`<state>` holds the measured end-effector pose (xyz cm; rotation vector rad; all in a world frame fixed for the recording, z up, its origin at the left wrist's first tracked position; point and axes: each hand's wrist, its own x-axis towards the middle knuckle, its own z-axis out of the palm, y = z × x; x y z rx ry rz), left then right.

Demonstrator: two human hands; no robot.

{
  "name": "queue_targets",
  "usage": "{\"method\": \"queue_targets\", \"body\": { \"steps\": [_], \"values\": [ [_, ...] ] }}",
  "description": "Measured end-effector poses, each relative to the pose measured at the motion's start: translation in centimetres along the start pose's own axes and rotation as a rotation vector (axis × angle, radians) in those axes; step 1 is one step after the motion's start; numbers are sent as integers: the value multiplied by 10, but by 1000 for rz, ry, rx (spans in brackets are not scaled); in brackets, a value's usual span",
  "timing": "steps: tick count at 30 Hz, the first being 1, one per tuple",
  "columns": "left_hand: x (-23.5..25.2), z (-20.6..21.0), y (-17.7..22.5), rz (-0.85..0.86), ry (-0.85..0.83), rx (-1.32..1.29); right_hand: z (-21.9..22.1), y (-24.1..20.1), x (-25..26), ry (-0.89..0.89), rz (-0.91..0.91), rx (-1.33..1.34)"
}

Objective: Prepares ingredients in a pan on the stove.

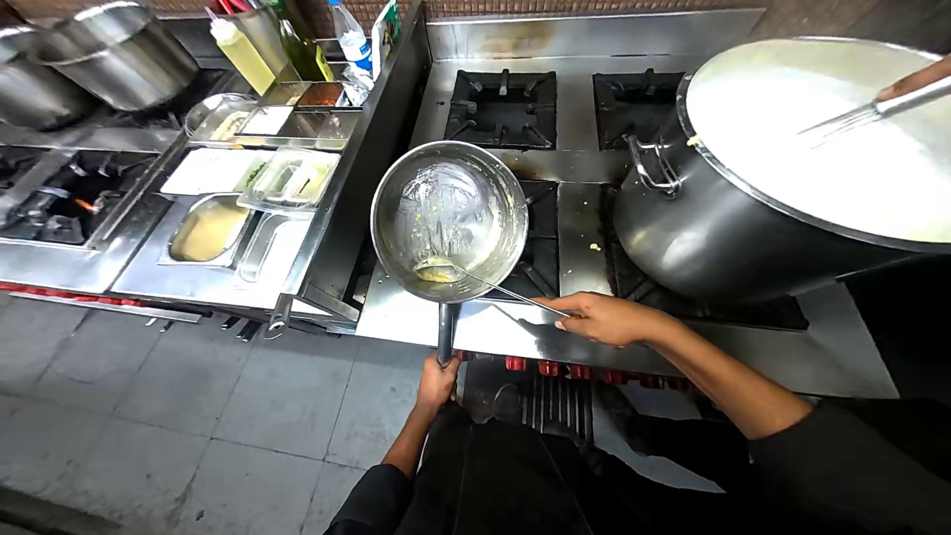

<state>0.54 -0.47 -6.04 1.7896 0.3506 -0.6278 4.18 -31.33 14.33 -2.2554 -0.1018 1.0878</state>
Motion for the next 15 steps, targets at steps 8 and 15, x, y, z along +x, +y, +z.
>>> {"method": "queue_targets", "body": {
  "steps": [8, 15],
  "values": [
    [3, -1, -3, 1, 4, -21, -1, 12, -45, -152, -69, 371],
    [2, 0, -2, 8, 7, -18, 16, 5, -18, -63, -65, 618]
  ]
}}
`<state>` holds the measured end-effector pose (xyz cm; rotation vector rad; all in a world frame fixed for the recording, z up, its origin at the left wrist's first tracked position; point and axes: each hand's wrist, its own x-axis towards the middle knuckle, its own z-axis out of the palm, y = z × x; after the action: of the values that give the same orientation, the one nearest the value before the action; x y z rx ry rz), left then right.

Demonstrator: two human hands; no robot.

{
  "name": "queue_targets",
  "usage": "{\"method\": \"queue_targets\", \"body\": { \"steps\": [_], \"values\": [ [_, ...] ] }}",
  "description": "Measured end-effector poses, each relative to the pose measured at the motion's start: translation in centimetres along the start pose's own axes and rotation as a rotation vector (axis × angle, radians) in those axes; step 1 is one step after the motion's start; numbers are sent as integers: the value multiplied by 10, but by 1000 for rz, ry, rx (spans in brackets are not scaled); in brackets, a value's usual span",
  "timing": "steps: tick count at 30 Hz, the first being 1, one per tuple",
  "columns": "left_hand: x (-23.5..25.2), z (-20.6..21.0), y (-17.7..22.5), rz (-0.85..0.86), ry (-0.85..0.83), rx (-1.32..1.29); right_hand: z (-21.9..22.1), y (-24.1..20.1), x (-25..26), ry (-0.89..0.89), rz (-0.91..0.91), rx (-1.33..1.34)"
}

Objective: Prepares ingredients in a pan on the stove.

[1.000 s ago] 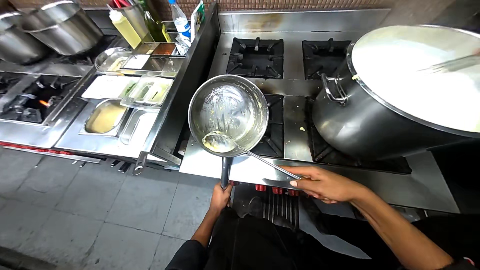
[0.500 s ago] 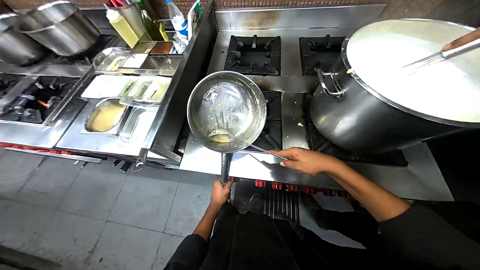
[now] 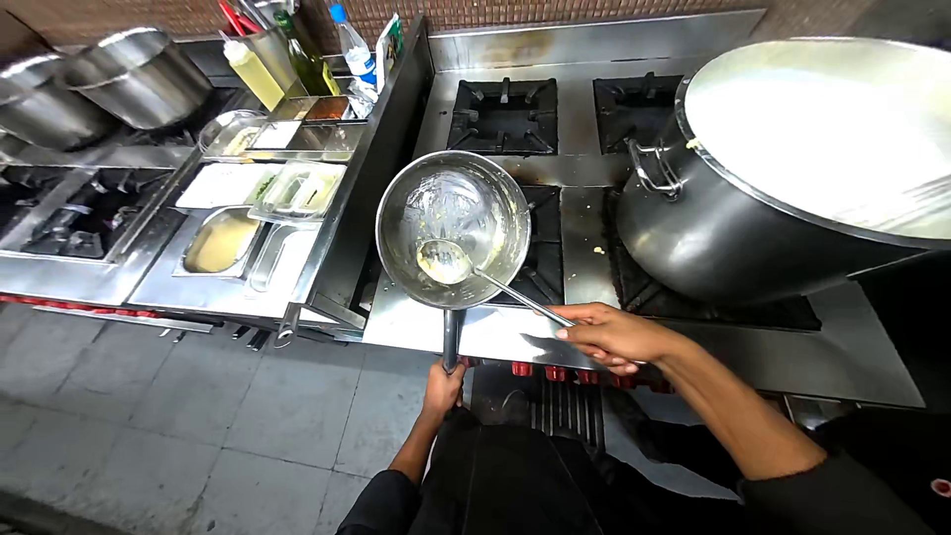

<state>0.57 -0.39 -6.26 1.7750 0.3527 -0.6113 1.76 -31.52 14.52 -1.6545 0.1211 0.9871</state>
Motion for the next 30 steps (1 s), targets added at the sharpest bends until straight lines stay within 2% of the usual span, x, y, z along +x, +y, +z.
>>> {"method": "queue_targets", "body": {
  "steps": [4, 7, 13, 19, 26, 30],
  "values": [
    [-1, -1, 3, 2, -8, 16, 33, -5, 40, 58, -1, 2],
    [-4, -1, 4, -6, -3, 48, 66, -8, 51, 60, 14, 36],
    [0, -1, 0, 29, -1, 38, 104, -20, 22, -6, 7, 165],
    [-1, -1, 1, 33, 9, 46, 112, -3, -14, -34, -131, 588],
    [-6, -1, 4, 43, 15, 27, 117, -10, 43, 51, -47, 461],
    [-21, 0, 19, 90, 48, 67, 130, -28, 49, 45, -55, 444]
  ]
}}
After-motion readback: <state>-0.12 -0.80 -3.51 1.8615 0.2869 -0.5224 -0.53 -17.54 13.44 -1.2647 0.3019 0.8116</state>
